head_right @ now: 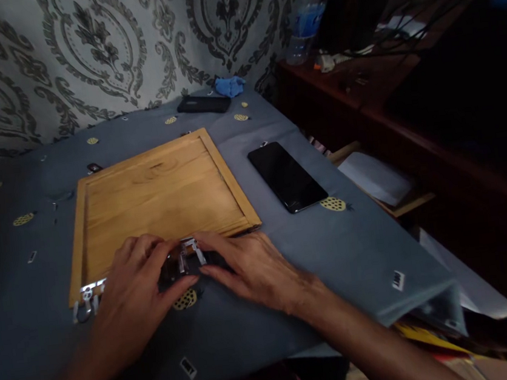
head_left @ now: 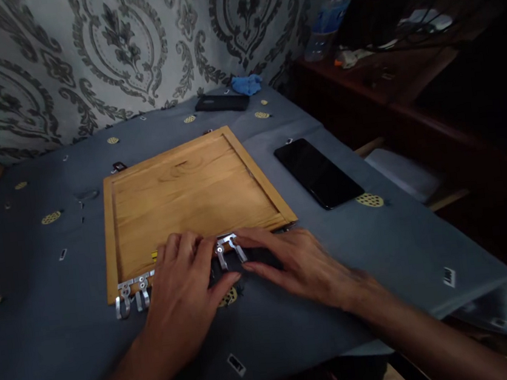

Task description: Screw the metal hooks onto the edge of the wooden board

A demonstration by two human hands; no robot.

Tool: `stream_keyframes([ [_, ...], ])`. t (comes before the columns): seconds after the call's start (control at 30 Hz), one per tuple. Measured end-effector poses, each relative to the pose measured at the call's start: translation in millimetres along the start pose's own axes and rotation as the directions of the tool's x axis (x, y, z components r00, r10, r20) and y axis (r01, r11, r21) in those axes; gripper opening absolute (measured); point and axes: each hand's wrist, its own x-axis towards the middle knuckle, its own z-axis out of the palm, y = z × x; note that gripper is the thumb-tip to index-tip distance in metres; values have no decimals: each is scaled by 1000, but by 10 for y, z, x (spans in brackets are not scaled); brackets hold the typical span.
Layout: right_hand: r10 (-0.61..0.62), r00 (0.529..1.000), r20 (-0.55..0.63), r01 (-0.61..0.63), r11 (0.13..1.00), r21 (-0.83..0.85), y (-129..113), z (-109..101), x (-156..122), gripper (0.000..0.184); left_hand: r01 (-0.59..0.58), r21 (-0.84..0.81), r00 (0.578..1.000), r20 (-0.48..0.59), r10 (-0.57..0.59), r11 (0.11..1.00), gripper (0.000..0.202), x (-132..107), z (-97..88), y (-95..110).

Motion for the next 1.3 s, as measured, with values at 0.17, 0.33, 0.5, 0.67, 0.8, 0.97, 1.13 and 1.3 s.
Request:
stream_keyframes([
  [0.17,6,1000,4,-6,1000,-8,-9,-11,5,40,13,-8,1000,8,-13,1000,34,-5,56,5],
  [0.33,11,1000,2,-11,1000,-25,-17,-11,3,41,11,1,1000,-11,-11,1000,33,4,57,13],
  [0.5,26,1000,-1,-26,999,-29,-17,-8,1,41,8,-9,1000,-23,-9,1000,34,8,78,1],
  [0.67,31,999,11,-30,999,-26,-17,-11,5,40,36,-13,999,-5,-36,999,33,13,85,1],
  [0.8,28,1000,7,-28,999,-35,-12,-4,4,40,35,-12,999,-17,-35,999,33,14,92,11],
  [0.97,26,1000,-5,-26,999,-35,-11,5,7,41,26,-9,1000,-12,-26,1000,34,22,95,10],
  [1.13,11,1000,-21,-11,999,-31,1,12,5,40,54,-49,996,-63,-57,997,40,-37,-55,-68],
  [1.3,18,1000,-21,-18,999,-31,6,10,-6,42,94,-129,972,-203,-119,987,14,-282,-221,-70],
])
